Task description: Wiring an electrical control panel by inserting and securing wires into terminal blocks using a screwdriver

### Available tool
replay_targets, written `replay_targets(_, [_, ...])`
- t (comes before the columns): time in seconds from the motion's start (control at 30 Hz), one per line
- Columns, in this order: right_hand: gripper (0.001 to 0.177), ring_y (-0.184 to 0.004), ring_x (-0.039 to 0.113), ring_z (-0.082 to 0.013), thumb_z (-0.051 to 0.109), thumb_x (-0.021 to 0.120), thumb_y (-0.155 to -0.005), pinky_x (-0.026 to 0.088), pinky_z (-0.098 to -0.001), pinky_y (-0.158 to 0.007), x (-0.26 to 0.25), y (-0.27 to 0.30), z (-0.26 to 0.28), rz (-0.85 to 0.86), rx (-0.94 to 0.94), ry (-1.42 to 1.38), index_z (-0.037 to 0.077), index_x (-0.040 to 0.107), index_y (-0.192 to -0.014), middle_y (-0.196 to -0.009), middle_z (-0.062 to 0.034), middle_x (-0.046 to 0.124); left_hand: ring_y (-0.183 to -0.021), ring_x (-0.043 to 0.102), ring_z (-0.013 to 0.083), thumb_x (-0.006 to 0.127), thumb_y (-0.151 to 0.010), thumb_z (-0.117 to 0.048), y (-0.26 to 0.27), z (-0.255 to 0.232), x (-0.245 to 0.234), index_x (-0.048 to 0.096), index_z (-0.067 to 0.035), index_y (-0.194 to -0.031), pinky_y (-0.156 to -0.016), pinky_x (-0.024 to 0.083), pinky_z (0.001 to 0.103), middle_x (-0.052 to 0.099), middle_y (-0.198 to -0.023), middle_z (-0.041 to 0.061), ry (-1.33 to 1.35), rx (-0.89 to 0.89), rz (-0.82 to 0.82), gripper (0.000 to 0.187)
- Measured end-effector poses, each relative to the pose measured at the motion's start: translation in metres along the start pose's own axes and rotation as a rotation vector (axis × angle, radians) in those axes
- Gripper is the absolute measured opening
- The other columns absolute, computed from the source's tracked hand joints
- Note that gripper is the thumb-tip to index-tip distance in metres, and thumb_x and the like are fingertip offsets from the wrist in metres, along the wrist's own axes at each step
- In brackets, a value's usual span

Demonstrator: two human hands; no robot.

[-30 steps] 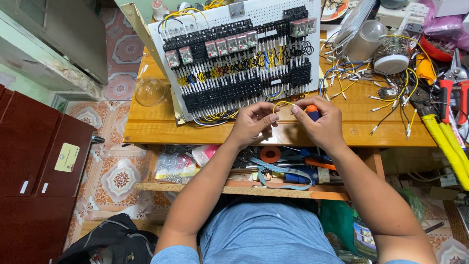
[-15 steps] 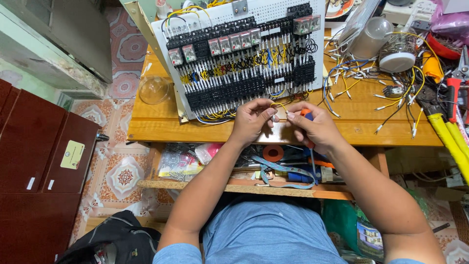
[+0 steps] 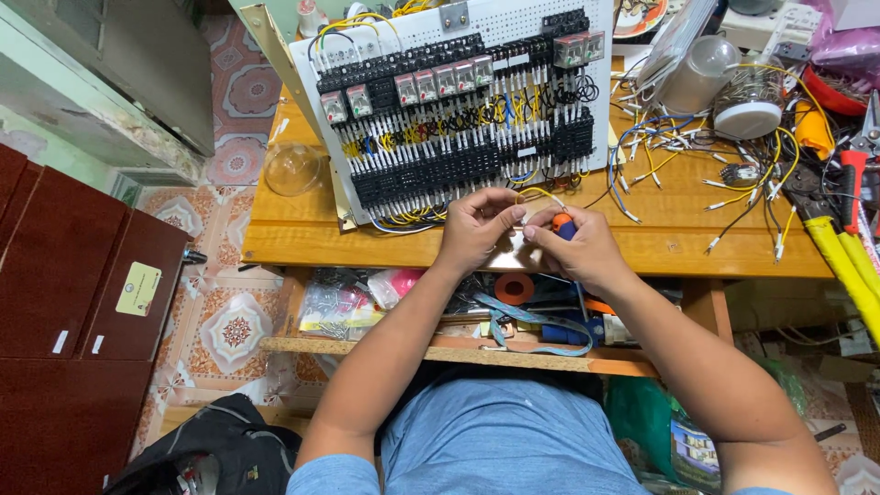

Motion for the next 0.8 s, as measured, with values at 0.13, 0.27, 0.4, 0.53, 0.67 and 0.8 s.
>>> replay_targets(0.13, [0.013,-0.025,0.042,-0.0104,0.005,0.077,-0.086,0.029,-0.0190,-0.026,0.001,-0.001,-0.005,-0.003,-0.016,-0.005,-0.001,0.071,-0.095,-0.039,-0.0115,0.049,-0.070,0.074,0.0143,0.082,-0.090,-0.007,0.000,0.004,0.003,0.074,0.001,-0.108,-0.054,0.064,0.023,0.075,-0.086,0.013,0.017,0.000,0.011,0.022])
replay_targets(0.27, [0.010,-0.027,0.046,-0.0116,0.001,0.074,-0.085,0.034,-0.0187,-0.028,0.001,-0.002,-0.004,-0.026,-0.042,0.022,0.000,0.070,-0.094,-0.041,-0.0120,0.052,-0.074,0.074,0.0126,0.084,-0.089,-0.007,0.005,-0.004,0.007,0.074,0.000,-0.107,-0.060,0.065,0.023,0.076,-0.088,0.012,0.010,0.013,-0.009,0.021])
replay_targets(0.4, [0.009,-0.028,0.047,-0.0120,0.000,0.074,-0.084,0.036,-0.0190,-0.029,0.000,-0.003,-0.007,-0.030,-0.060,0.028,0.000,0.069,-0.092,-0.041,-0.0126,0.053,-0.075,0.074,0.0127,0.085,-0.088,-0.008,0.005,-0.001,0.006,0.074,0.002,-0.106,-0.061,0.065,0.023,0.076,-0.089,0.014,0.014,0.021,-0.024,0.023])
replay_targets(0.53, [0.008,-0.027,0.046,-0.0121,-0.001,0.074,-0.084,0.035,-0.0190,-0.028,0.005,-0.001,0.004,-0.028,-0.061,0.040,-0.001,0.069,-0.090,-0.040,-0.0125,0.052,-0.075,0.074,0.0141,0.083,-0.089,-0.007,0.005,-0.001,0.006,0.073,0.003,-0.107,-0.061,0.065,0.024,0.076,-0.089,0.015,0.042,0.003,-0.022,0.023])
replay_targets(0.67, [0.008,-0.026,0.044,-0.0127,0.004,0.075,-0.086,0.032,-0.0199,-0.027,0.007,0.003,0.010,-0.043,-0.043,0.065,0.001,0.069,-0.091,-0.039,-0.0126,0.049,-0.074,0.075,0.0172,0.080,-0.091,-0.005,0.010,-0.009,0.008,0.072,0.005,-0.107,-0.060,0.066,0.025,0.074,-0.089,0.016,0.079,-0.005,-0.008,0.020])
replay_targets(0.8, [0.008,-0.024,0.042,-0.0155,0.006,0.072,-0.089,0.030,-0.0218,-0.025,0.001,-0.003,-0.006,-0.035,-0.011,0.051,0.003,0.068,-0.095,-0.039,-0.0141,0.047,-0.075,0.076,0.0184,0.080,-0.091,-0.005,0.001,-0.029,-0.003,0.075,0.001,-0.104,-0.059,0.065,0.026,0.073,-0.087,0.013,-0.054,0.186,-0.055,0.015])
Point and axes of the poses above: each hand's wrist, its own y-axis away from the middle knuckle, its own x-axis out of the palm, z = x × y, the point moved 6 cm from there along -y, towards the middle knuckle
